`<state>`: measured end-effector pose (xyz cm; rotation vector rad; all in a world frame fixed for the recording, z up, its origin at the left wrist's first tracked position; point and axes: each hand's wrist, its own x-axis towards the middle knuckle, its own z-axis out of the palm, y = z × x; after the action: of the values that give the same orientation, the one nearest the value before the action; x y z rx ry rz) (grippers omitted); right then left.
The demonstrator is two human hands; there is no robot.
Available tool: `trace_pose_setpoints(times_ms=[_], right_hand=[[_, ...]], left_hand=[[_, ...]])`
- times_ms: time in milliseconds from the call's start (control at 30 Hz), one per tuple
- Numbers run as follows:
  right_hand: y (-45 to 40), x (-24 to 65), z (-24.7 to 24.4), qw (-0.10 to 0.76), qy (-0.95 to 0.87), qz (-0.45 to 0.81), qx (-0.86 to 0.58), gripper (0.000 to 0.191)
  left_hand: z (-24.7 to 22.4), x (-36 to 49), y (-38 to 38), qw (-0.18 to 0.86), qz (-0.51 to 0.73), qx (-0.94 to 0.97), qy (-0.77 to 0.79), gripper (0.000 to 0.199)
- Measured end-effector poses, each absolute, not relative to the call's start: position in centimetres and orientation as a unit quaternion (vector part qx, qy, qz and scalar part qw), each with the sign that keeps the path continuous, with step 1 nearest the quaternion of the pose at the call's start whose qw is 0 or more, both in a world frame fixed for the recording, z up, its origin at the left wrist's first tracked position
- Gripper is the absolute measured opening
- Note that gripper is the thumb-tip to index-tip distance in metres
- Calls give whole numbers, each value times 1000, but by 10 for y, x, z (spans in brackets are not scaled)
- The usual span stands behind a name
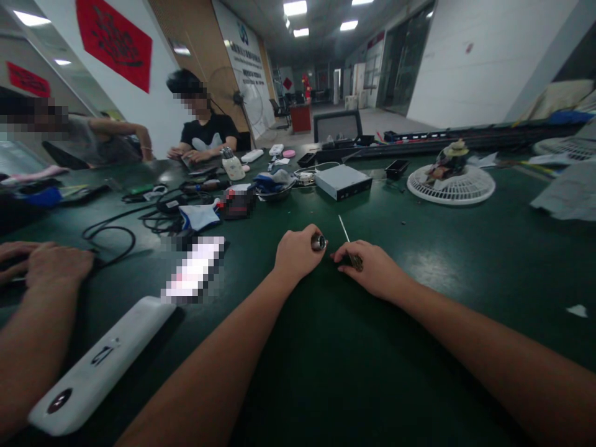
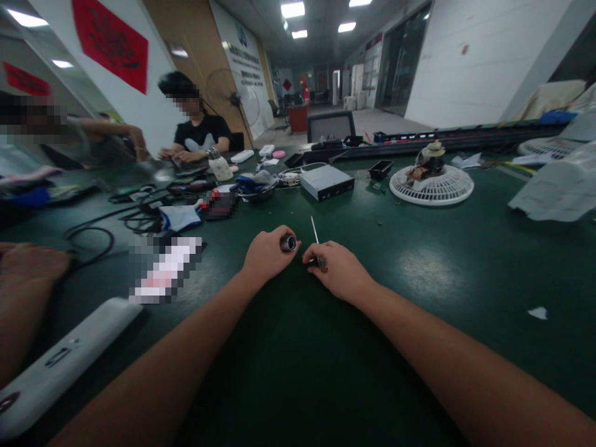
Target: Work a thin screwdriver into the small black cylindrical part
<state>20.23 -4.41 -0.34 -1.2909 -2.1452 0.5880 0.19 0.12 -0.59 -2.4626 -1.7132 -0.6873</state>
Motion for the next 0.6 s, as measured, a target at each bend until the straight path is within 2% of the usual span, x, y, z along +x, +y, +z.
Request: trace_pose_setpoints(times_ms=[100, 300, 600], right_hand=[[-44, 203, -4, 278, -801, 216, -484, 21], [-43, 205, -5, 323, -786, 226, -476, 17], [-47, 204, -2, 441, -758, 220, -427, 20]], left_hand=[[-6, 2, 1, 25, -215, -799, -561, 16], [-7, 0, 2, -7, -210, -821, -531, 22], [-6, 1, 0, -25, -212, -854, -475, 29]])
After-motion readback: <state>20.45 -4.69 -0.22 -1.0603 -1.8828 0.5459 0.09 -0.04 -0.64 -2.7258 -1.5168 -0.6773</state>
